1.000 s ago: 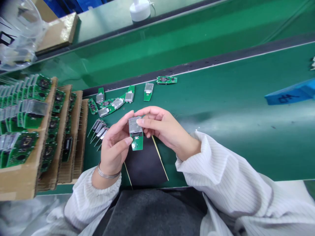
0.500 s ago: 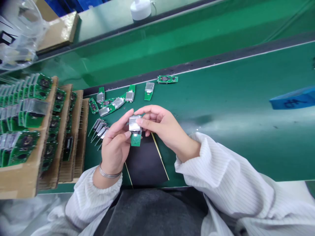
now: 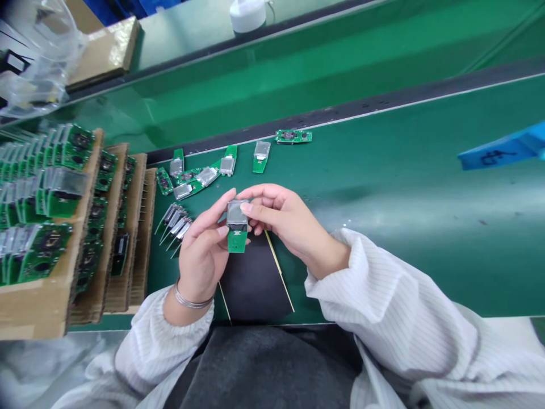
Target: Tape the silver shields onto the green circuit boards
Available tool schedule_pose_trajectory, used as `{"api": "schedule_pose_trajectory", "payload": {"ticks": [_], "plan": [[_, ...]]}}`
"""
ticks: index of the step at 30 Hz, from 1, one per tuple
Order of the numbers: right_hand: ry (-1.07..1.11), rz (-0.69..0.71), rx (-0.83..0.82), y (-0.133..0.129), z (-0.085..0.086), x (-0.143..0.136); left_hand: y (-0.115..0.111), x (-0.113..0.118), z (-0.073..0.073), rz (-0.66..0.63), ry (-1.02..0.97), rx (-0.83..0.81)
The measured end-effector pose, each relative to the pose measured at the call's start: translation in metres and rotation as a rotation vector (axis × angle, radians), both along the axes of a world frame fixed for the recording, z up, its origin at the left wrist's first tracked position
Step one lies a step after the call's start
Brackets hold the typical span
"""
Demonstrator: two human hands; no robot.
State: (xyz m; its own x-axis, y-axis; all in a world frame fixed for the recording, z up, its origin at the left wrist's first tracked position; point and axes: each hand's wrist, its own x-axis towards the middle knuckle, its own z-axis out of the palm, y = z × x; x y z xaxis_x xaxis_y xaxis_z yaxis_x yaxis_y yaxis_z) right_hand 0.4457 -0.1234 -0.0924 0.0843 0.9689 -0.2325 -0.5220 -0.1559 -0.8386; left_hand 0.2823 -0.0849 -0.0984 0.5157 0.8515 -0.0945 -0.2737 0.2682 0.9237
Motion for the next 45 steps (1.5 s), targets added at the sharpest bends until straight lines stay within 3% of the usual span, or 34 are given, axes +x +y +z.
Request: {"api": "schedule_pose_trajectory", "payload": {"ticks": [5,10,12,15,18,21,23,28,31,36,41,45], "plan": [[-0.028,-0.002,-0.005,0.000,0.001,-0.002,0.001,0.000,-0.003,-0.025,-0.021,0.056],[-0.248,-0.068,0.127,-0.001,0.002,-0.003,0.003,0.001,0.000,-0.033,0.009,0.019],[-0.432,-0.128,0.168,-0.001,0.002,0.000,0.006,-0.005,0.004,0.020,0.059,0.062],[-0.918,-0.193,0.291,-0.001,-0.003,0.005,0.012,-0.030,0.012,0.180,0.122,0.144],[-1.369,-0.010,0.398,-0.001,-0.012,0.006,0.012,-0.064,0.018,0.327,0.183,0.193],[-1.556,0.213,0.347,-0.001,-0.020,0.004,0.004,-0.091,0.017,0.372,0.320,0.251],[-1.564,0.273,0.329,-0.001,-0.023,0.004,-0.003,-0.101,0.015,0.335,0.543,0.404],[-1.524,0.265,0.359,0.000,-0.022,0.010,-0.018,-0.099,0.005,0.208,1.102,1.050],[-1.537,0.270,0.369,0.000,-0.022,0.010,-0.020,-0.093,0.000,0.234,1.275,1.224],[-1.548,0.270,0.372,0.000,-0.022,0.009,-0.009,-0.092,0.002,0.247,1.376,1.167],[-1.557,0.268,0.378,-0.001,-0.023,0.009,0.012,-0.089,0.008,0.090,1.496,0.996],[-1.551,0.264,0.383,0.000,-0.022,0.009,0.024,-0.084,0.009,-0.014,1.453,0.896]]}}
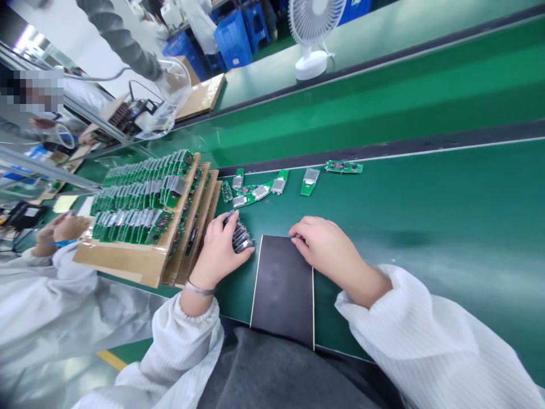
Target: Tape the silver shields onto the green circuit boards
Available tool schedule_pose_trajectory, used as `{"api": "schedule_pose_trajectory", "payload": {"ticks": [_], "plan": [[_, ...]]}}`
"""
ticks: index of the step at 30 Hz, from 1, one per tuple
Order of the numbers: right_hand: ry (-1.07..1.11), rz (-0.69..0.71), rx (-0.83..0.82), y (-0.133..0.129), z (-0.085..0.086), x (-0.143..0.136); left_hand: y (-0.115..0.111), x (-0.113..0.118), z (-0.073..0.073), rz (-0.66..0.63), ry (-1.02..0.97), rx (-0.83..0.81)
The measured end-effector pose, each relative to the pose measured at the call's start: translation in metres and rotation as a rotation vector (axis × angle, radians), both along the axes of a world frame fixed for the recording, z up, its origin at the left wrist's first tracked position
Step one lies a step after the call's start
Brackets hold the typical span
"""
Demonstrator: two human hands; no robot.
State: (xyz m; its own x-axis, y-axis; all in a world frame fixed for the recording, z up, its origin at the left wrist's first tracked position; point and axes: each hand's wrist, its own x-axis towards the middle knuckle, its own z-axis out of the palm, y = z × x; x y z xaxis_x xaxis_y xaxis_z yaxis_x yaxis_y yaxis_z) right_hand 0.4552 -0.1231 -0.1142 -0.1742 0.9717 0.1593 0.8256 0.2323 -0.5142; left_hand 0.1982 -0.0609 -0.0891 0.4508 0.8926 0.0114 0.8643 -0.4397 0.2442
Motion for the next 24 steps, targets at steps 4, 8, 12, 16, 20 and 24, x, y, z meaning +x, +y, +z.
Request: {"api": "schedule_pose_trajectory", "payload": {"ticks": [4,8,12,16,20,24], "plan": [[0.006,0.005,0.001,0.002,0.000,0.001,0.002,0.004,0.000,0.015,-0.029,-0.040],[0.031,0.024,-0.017,0.003,-0.004,0.003,-0.002,0.008,-0.002,-0.001,-0.016,-0.019],[0.072,0.000,-0.061,0.004,-0.013,0.005,-0.005,0.010,-0.005,0.027,-0.028,0.012],[0.081,-0.024,-0.105,0.006,-0.019,0.008,-0.008,0.009,-0.007,0.050,-0.052,0.018],[0.089,-0.030,-0.127,0.007,-0.021,0.009,-0.009,0.009,-0.010,0.060,-0.101,-0.004],[0.096,-0.034,-0.164,0.009,-0.022,0.010,-0.010,0.009,-0.013,0.068,-0.209,-0.028]]}}
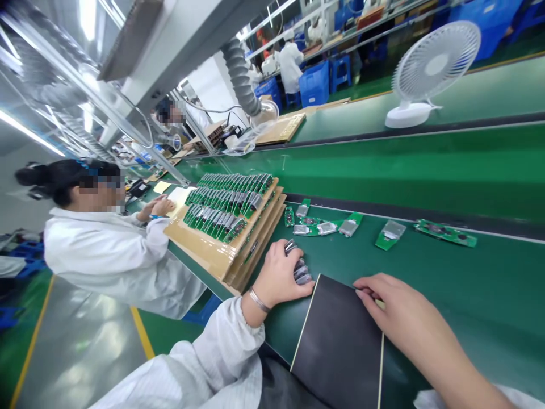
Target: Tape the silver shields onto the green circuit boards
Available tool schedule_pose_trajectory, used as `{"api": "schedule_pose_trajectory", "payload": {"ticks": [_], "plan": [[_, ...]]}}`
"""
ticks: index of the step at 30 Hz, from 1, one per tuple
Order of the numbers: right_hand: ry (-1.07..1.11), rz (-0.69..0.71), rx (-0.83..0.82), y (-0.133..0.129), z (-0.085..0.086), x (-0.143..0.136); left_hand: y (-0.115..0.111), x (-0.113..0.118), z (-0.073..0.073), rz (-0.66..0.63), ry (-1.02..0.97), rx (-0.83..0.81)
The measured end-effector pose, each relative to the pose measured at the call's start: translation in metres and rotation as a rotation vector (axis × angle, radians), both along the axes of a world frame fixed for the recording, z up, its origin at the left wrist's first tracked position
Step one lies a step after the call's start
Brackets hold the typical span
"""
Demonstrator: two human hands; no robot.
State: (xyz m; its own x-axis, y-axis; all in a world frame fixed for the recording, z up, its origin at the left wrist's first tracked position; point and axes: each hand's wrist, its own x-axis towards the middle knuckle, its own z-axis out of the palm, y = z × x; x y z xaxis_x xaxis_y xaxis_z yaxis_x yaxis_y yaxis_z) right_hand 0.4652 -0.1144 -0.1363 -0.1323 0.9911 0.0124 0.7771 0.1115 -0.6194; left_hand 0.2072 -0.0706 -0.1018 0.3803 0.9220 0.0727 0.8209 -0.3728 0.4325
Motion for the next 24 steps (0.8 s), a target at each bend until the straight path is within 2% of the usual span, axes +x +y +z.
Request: {"api": "schedule_pose_trajectory", "payload": {"ticks": [5,9,13,14,16,17,19,20,21,23,24], "plan": [[-0.019,-0.013,-0.080,0.001,0.003,-0.001,0.002,-0.001,0.001,0.027,-0.214,-0.055],[-0.021,-0.013,-0.132,0.001,0.005,-0.001,0.002,-0.004,0.011,0.018,-0.437,-0.152],[-0.014,-0.013,-0.127,0.002,0.001,0.000,-0.013,-0.012,0.037,-0.095,-0.690,-0.322],[-0.011,-0.012,-0.124,0.002,0.000,0.001,-0.019,-0.017,0.045,-0.133,-0.800,-0.392],[-0.007,-0.019,-0.125,0.002,-0.003,0.002,-0.031,-0.032,0.064,-0.218,-1.173,-0.600],[-0.006,-0.025,-0.128,0.002,-0.005,0.002,-0.035,-0.042,0.074,-0.229,-1.306,-0.630],[-0.003,-0.039,-0.129,0.001,-0.008,0.002,-0.039,-0.070,0.094,-0.223,-1.394,-0.543],[0.001,-0.041,-0.129,0.001,-0.009,0.003,-0.037,-0.086,0.104,-0.176,-1.430,-0.443],[0.006,-0.039,-0.127,0.001,-0.010,0.003,-0.033,-0.105,0.112,-0.037,-1.423,-0.235],[0.014,-0.034,-0.121,0.000,-0.011,0.003,-0.016,-0.144,0.125,0.291,-1.205,0.205],[0.016,-0.032,-0.114,0.000,-0.011,0.004,-0.005,-0.164,0.128,0.374,-1.139,0.268]]}}
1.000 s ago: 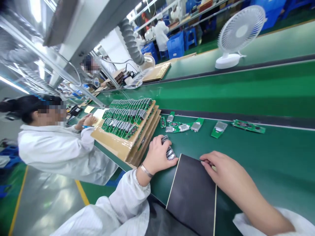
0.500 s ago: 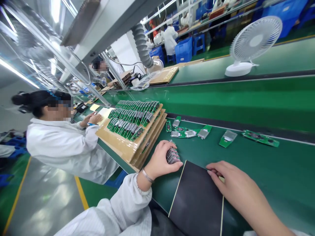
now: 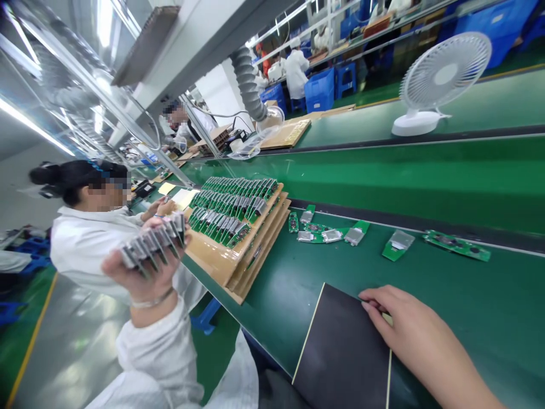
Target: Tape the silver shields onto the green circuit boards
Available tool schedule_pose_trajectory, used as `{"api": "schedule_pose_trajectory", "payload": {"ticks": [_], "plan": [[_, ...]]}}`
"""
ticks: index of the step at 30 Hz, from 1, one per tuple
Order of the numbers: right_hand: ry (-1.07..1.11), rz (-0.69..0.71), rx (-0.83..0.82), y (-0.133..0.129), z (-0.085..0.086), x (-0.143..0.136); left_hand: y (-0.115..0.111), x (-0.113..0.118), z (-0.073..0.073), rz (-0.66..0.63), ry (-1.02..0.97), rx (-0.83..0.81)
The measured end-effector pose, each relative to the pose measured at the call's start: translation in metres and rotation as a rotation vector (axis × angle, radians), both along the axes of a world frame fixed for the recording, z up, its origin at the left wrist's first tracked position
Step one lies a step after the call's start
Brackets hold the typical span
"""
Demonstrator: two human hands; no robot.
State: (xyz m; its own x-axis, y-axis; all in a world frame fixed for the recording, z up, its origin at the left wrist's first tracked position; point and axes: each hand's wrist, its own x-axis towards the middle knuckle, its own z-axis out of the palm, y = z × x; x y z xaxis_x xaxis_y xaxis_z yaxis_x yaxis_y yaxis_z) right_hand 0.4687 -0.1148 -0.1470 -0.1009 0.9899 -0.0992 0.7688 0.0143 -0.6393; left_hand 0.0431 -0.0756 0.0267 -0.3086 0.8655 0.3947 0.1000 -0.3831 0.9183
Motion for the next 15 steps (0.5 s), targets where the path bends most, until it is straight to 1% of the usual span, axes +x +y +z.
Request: {"api": "schedule_pose_trajectory", "payload": {"ticks": [1,3,4,6,8,10,12,15], "plan": [[0.001,0.001,0.006,0.000,0.000,0.000,0.013,-0.019,0.002,0.078,0.041,-0.002],[0.004,0.004,0.015,0.000,0.001,0.000,0.040,-0.056,0.000,0.331,0.229,-0.067],[0.006,0.008,0.017,0.000,0.001,0.000,0.053,-0.071,-0.002,0.411,0.291,-0.113],[0.009,0.012,0.018,0.001,0.001,-0.001,0.074,-0.098,-0.007,0.522,0.437,-0.243],[0.007,0.012,0.016,0.001,-0.001,-0.001,0.089,-0.117,-0.012,0.598,0.593,-0.391],[0.003,0.011,0.010,0.002,-0.003,0.000,0.100,-0.129,-0.015,0.641,0.752,-0.527],[0.004,0.015,0.004,0.002,-0.005,0.001,0.108,-0.134,-0.018,0.658,0.899,-0.630],[0.007,0.025,0.003,0.002,-0.007,0.002,0.118,-0.136,-0.020,0.651,1.072,-0.731]]}}
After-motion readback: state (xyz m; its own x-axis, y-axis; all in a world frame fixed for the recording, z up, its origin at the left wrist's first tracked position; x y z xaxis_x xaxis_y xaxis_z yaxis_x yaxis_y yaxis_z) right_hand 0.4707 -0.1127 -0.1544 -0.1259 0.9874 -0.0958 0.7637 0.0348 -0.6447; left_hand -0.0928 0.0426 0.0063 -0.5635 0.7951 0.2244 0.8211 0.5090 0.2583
